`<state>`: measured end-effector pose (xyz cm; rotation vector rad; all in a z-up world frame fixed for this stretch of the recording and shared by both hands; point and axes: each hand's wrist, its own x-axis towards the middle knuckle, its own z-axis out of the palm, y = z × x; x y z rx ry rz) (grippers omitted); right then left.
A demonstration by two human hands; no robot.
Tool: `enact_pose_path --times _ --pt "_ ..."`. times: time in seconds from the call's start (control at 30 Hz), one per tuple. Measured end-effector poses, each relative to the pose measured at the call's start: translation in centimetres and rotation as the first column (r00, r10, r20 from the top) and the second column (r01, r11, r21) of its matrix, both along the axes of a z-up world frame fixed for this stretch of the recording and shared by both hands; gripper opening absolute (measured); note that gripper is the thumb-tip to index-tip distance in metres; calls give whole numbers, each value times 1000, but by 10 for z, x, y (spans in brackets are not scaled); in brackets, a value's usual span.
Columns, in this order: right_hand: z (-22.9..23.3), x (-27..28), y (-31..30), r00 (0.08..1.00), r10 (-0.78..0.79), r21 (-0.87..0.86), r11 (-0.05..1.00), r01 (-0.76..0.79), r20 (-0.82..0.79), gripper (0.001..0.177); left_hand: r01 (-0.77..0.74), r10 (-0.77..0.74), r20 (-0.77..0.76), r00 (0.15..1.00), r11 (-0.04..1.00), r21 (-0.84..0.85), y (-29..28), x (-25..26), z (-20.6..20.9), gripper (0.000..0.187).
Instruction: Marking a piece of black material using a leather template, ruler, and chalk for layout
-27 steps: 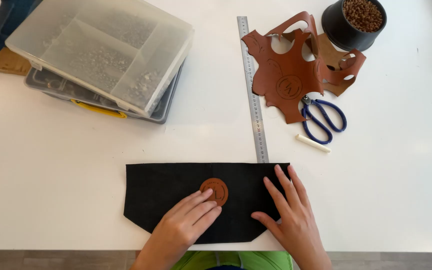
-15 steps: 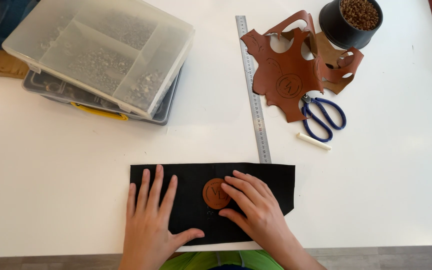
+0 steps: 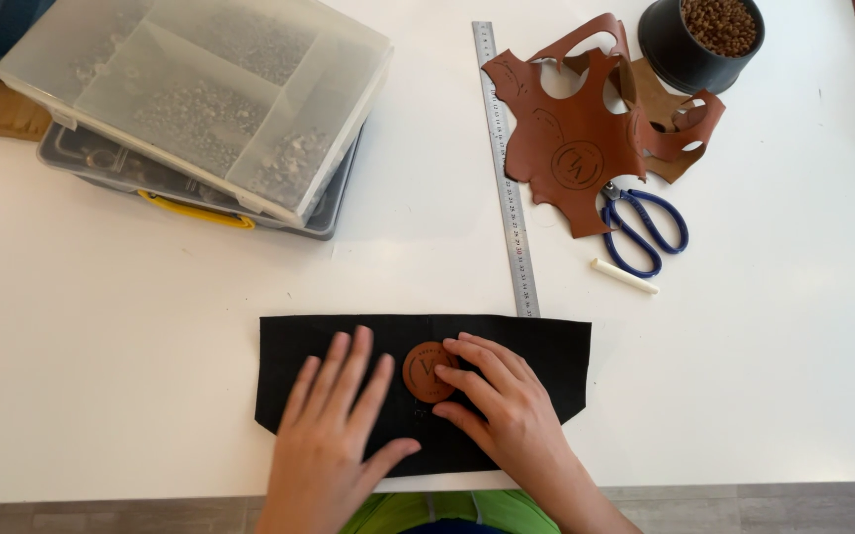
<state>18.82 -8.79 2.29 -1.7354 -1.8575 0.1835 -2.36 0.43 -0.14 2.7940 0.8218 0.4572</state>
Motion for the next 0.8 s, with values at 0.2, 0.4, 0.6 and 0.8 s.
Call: enact_pose_path --times 0.2,0.4,0.6,0.8 --pt "-2 -2 -1 999 -11 -36 999 10 -39 28 137 -130 110 985 989 -52 -10 19 0 71" --pt "1 1 -6 997 -40 -3 999 40 -62 26 -98 112 154 982 991 -96 -4 9 -2 90" --pt "12 23 -32 965 -261 95 961 259 9 21 -558 549 104 829 807 190 31 -16 9 77" --pt "0 15 -11 990 -88 -67 993 96 113 80 -480 478 271 835 875 -65 38 -10 -10 65"
